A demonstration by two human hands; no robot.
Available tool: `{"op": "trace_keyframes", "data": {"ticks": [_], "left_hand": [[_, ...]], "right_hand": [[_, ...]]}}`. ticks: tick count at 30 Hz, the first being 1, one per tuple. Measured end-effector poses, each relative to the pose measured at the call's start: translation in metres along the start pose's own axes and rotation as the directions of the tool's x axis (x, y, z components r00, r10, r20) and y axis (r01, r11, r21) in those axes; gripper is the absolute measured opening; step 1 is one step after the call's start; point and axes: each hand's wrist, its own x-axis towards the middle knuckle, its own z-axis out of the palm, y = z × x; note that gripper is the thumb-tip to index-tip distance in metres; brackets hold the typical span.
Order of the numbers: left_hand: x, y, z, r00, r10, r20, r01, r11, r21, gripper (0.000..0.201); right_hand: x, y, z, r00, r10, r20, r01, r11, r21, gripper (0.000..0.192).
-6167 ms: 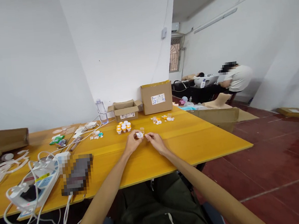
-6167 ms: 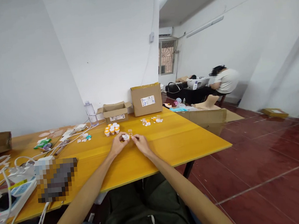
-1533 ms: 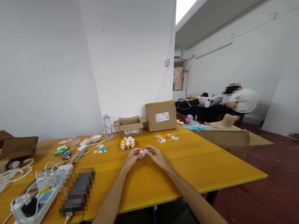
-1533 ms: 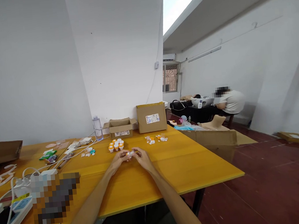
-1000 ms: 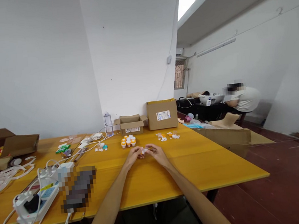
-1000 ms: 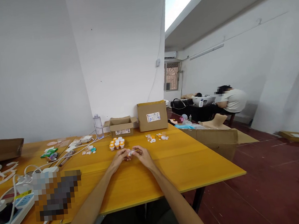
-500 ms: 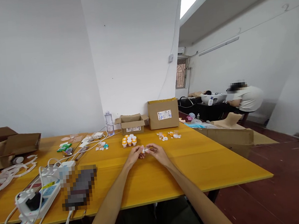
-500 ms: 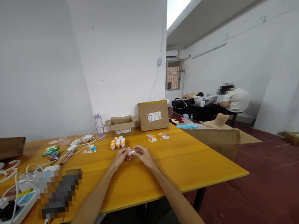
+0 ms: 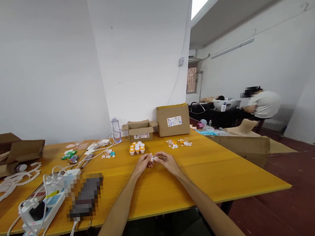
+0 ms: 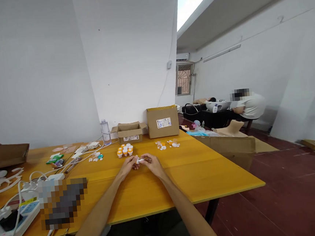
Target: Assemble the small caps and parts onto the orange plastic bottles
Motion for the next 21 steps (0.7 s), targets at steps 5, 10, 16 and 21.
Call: {"op": "trace_keyframes", "data": {"ticks": [5, 10, 16, 21], "left_hand": [[0.0010, -0.0010, 0.0005, 0.999, -0.028, -0.019, 0.029, 0.999, 0.015, 0.056], [0.0013, -0.0012, 0.0006, 0.999, -0.029, -0.023, 0.029, 0.999, 0.040, 0.054], [-0.0004, -0.0010, -0.0011, 1.000, -0.011, 0.022, 0.011, 1.000, 0.018, 0.051], [0.0001, -0.0028, -0.0022, 0.999, 0.009, 0.037, -0.010, 1.000, 0.027, 0.051]], "right_hand": [[-0.0003, -0.0029, 0.0004, 1.000, 0.000, 0.014, 0.000, 1.000, -0.007, 0.035], [-0.0003, -0.0007, 0.0004, 1.000, 0.000, 0.007, 0.000, 1.000, -0.024, 0.035], [0.0010, 0.0046, -0.0005, 1.000, 0.003, -0.016, -0.004, 0.999, -0.048, 0.037], [0.0007, 0.0045, -0.0011, 1.000, 0.003, -0.015, -0.004, 0.998, -0.057, 0.040]]}}
